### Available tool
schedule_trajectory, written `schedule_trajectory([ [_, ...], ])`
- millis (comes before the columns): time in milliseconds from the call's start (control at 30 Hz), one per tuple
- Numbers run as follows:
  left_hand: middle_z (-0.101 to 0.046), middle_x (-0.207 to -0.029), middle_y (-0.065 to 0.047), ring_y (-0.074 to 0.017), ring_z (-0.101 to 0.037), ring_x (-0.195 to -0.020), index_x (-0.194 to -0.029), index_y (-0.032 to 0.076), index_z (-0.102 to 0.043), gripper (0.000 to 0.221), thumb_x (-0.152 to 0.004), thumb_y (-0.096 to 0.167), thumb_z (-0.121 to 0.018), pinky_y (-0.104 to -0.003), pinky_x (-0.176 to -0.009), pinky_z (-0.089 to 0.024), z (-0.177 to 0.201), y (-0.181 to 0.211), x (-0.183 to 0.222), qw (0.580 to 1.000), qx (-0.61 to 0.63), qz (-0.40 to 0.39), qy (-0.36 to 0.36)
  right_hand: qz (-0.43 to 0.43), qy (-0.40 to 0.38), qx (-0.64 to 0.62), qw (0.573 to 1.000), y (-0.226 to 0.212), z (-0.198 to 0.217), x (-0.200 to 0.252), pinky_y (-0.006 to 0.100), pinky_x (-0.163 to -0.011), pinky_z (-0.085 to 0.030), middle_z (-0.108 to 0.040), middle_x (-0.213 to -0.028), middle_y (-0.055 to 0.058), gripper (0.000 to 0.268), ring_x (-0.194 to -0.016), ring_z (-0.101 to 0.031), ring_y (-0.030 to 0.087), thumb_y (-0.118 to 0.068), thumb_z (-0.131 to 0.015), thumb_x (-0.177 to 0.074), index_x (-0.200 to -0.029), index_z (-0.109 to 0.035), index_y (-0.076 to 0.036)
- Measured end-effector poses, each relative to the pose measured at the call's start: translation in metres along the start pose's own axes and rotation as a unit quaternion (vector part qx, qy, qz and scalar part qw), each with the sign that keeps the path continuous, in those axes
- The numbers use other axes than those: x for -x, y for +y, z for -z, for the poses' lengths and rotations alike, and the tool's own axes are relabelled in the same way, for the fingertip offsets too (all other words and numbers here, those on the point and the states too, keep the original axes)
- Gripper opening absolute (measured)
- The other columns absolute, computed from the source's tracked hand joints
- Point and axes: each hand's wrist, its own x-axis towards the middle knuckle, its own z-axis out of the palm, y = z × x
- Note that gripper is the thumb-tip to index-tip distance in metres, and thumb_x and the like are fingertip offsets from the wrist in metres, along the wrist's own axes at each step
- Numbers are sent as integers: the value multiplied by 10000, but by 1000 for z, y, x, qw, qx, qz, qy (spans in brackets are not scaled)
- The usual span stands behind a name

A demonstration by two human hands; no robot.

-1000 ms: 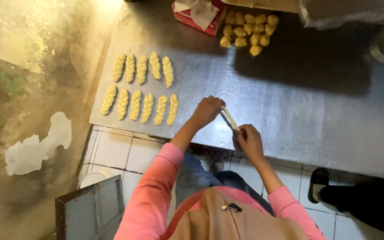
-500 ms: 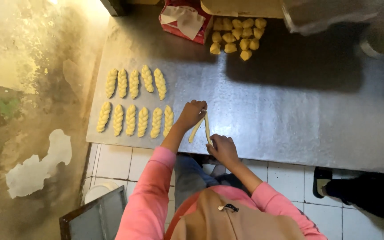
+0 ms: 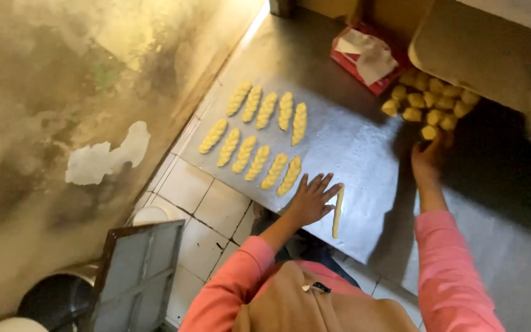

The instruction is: Braiding strips of dough into specialized shapes on a bakery workbench.

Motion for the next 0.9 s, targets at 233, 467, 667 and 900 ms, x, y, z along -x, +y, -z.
schedule_trajectory([
  [233,-372,-1641,-179,-347,-351,-1514,-1572,84,-379,754,-921,367,-633,-641,-1244,-174,27,10,46,989,138,-40,40,-35,40,-139,989,83,-69,-8,441,-857,-521,-623,-1110,252,327,-948,-628,376,106,-657,-942,-1236,-528,46],
  [467,-525,-1499,-137,-296,-531,-1357,-1397,77,-569,497,-924,206,-649,-561,-1233,-260,48,43,63,975,132,-173,51,-102,107,-215,965,-35,96,98,424,-869,-540,-653,-1124,250,110,-971,-629,350,94,-588,-948,-1032,-523,67],
  [667,-587,-1403,-59,-225,-528,-1340,-1331,147,-642,442,-900,240,-658,-514,-1258,-260,16,100,50,936,147,-317,50,-165,-9,-115,979,-115,192,246,419,-981,-489,-661,-1295,230,382,-1130,-639,385,33,-618,-936,-1315,-582,68],
  [900,-594,-1294,-135,-309,-514,-1261,-1241,48,-644,313,-965,180,-579,-502,-1198,-273,7,175,24,878,344,-332,-9,-35,-164,119,979,-114,130,301,658,-1215,37,-136,-1722,190,824,-1599,-68,363,-515,-423,-973,-1644,-227,-78],
])
